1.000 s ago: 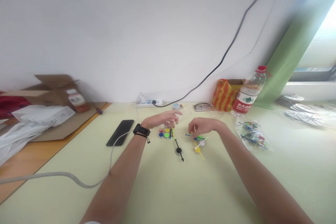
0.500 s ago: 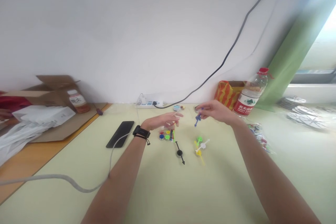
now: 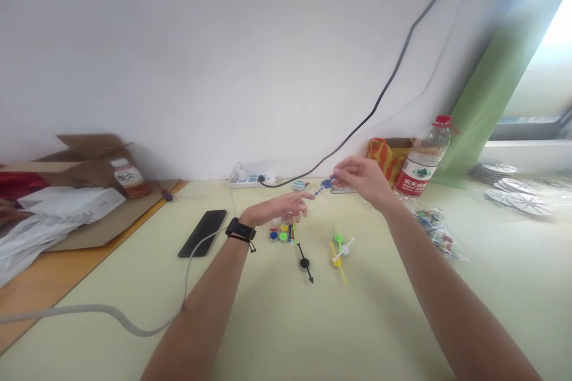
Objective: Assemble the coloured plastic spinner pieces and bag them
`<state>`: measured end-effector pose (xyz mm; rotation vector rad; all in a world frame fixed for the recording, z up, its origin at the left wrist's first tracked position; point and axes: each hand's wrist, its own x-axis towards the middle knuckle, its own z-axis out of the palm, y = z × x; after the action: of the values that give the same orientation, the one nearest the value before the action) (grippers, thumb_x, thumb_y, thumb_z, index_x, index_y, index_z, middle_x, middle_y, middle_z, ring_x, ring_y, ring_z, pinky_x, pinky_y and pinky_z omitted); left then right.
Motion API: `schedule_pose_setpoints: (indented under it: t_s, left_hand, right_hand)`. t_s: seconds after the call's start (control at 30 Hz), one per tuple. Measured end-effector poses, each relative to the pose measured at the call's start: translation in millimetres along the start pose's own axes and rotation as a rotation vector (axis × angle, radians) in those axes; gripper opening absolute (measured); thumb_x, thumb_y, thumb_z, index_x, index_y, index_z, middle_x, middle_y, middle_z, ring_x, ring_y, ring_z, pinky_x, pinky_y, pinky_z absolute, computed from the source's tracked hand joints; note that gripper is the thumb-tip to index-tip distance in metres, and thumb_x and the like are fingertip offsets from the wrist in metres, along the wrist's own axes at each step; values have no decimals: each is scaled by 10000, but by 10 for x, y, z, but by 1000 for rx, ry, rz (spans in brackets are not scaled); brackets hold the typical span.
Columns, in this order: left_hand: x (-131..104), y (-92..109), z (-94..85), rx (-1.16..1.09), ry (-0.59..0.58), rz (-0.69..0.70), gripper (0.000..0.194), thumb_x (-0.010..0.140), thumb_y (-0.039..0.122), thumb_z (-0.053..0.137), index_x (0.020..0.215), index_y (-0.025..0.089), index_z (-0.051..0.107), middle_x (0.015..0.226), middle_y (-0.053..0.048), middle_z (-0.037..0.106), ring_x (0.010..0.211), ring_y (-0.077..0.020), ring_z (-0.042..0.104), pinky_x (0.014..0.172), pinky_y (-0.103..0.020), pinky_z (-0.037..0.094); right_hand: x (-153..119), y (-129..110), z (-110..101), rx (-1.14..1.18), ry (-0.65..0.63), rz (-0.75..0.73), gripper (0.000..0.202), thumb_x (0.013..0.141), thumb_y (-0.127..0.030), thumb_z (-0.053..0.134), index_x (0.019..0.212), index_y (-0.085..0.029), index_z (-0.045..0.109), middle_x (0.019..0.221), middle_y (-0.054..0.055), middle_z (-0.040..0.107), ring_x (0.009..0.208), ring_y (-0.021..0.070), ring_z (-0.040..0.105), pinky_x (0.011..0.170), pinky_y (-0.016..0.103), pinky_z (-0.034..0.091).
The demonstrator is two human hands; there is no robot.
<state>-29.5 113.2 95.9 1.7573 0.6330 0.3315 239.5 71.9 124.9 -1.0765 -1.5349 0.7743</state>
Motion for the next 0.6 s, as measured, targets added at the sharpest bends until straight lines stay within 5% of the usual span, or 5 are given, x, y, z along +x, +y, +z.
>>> schedule_pose_setpoints:
  t_s: [0.2, 0.43, 0.6]
  left_hand:
    - [-26, 21, -6, 94, -25, 29, 593, 876, 445, 646, 1425, 276, 502, 1037, -53, 568, 760, -150, 546, 658, -272, 432]
    - [-48, 106, 33, 147, 13, 36, 608, 854, 417, 677, 1425, 286, 515, 1087, -55, 578, 910, -192, 578, 767, -303, 463]
    - [-29, 145, 70, 169, 5, 29, 577, 874, 435, 649, 1423, 303, 527, 1084, -50, 590, 855, -176, 571, 756, -307, 460]
  right_hand:
    - [-3, -19, -150, 76, 120, -16, 511, 725, -614, 819, 937, -194, 620, 861, 95, 788, 824, 228, 760, 801, 356, 633]
    - [-55, -63, -42, -17, -126, 30, 459, 742, -602, 805, 862, -178, 675, 884, 106, 786, 846, 229, 743, 791, 334, 606]
    - [-36, -35, 11, -165, -101, 10, 446, 738, -604, 790, 822, -173, 710, 767, 71, 739, 704, 191, 681, 659, 303, 581]
